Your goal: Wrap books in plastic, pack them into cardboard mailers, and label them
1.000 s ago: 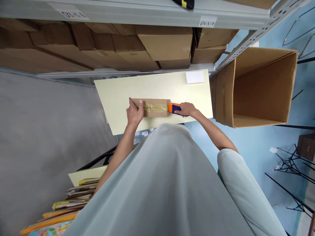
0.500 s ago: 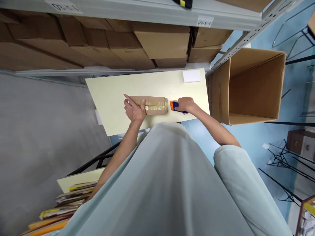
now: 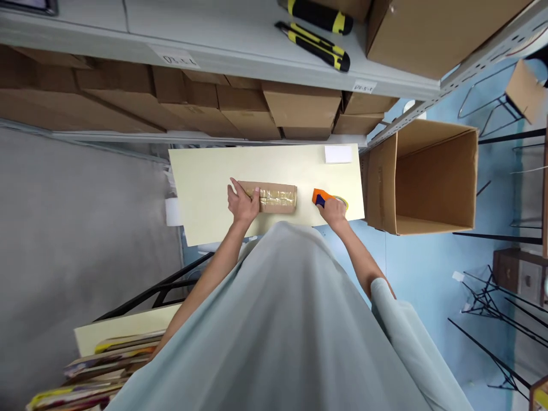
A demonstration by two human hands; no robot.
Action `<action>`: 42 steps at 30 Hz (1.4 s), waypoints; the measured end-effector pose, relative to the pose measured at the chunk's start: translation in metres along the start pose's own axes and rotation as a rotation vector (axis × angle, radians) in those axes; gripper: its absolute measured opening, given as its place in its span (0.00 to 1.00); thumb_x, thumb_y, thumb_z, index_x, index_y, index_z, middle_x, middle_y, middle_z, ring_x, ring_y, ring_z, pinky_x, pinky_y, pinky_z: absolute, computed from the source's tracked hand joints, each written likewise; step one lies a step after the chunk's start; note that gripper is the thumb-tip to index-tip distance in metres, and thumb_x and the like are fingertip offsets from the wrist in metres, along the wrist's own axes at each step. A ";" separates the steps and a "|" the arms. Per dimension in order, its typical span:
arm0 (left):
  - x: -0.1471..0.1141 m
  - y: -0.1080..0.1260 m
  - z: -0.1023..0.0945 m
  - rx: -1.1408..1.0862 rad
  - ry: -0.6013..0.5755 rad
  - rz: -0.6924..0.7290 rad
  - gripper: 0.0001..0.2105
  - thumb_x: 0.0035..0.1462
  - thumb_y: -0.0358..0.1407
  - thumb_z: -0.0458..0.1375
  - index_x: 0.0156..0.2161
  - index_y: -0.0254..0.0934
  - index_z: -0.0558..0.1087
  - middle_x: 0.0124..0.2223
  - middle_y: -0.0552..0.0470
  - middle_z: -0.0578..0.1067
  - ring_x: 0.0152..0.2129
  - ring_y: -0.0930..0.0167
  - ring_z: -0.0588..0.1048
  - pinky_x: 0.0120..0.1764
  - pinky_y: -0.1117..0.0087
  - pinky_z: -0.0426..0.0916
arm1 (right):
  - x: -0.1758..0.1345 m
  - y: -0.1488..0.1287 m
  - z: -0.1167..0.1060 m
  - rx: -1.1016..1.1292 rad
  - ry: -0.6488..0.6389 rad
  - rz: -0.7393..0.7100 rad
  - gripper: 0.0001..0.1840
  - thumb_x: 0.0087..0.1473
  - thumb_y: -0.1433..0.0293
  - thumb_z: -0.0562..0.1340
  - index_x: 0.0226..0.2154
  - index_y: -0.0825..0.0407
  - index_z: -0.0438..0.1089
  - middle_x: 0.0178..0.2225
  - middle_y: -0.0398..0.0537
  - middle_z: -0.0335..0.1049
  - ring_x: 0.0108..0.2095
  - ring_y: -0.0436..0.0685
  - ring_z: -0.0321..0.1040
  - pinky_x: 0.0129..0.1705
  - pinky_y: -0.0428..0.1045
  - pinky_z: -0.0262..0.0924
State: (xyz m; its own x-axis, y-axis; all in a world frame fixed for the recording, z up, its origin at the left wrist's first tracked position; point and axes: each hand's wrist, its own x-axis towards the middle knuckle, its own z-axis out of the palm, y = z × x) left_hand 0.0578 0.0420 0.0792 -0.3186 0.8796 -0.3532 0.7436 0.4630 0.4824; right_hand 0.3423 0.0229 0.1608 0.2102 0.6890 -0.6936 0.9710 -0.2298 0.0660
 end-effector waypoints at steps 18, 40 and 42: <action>0.051 0.194 -0.150 -0.201 0.490 1.018 0.29 0.69 0.30 0.53 0.74 0.35 0.66 0.75 0.31 0.64 0.66 0.51 0.74 0.64 0.48 0.73 | 0.014 -0.132 -0.264 0.214 0.785 -0.775 0.20 0.69 0.73 0.53 0.60 0.61 0.66 0.52 0.69 0.80 0.56 0.69 0.77 0.67 0.64 0.62; 0.068 0.051 -0.094 -0.183 0.138 0.637 0.33 0.72 0.44 0.50 0.76 0.29 0.58 0.77 0.29 0.62 0.75 0.51 0.61 0.74 0.44 0.58 | 0.032 -0.155 -0.229 0.327 0.962 -0.547 0.35 0.75 0.62 0.47 0.76 0.64 0.52 0.75 0.69 0.57 0.76 0.69 0.52 0.79 0.65 0.43; 0.048 0.009 -0.082 -0.192 0.118 0.509 0.35 0.71 0.46 0.52 0.75 0.27 0.59 0.76 0.26 0.62 0.75 0.49 0.60 0.74 0.42 0.57 | 0.025 -0.130 -0.162 0.407 0.857 -0.498 0.37 0.74 0.60 0.45 0.77 0.63 0.49 0.77 0.68 0.54 0.78 0.68 0.49 0.79 0.67 0.42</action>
State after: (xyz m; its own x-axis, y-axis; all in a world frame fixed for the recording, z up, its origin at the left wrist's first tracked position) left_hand 0.0012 0.0978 0.1321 -0.0190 0.9986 0.0496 0.7036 -0.0219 0.7103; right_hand 0.2397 0.1818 0.2510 -0.0355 0.9850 0.1688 0.8920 0.1074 -0.4392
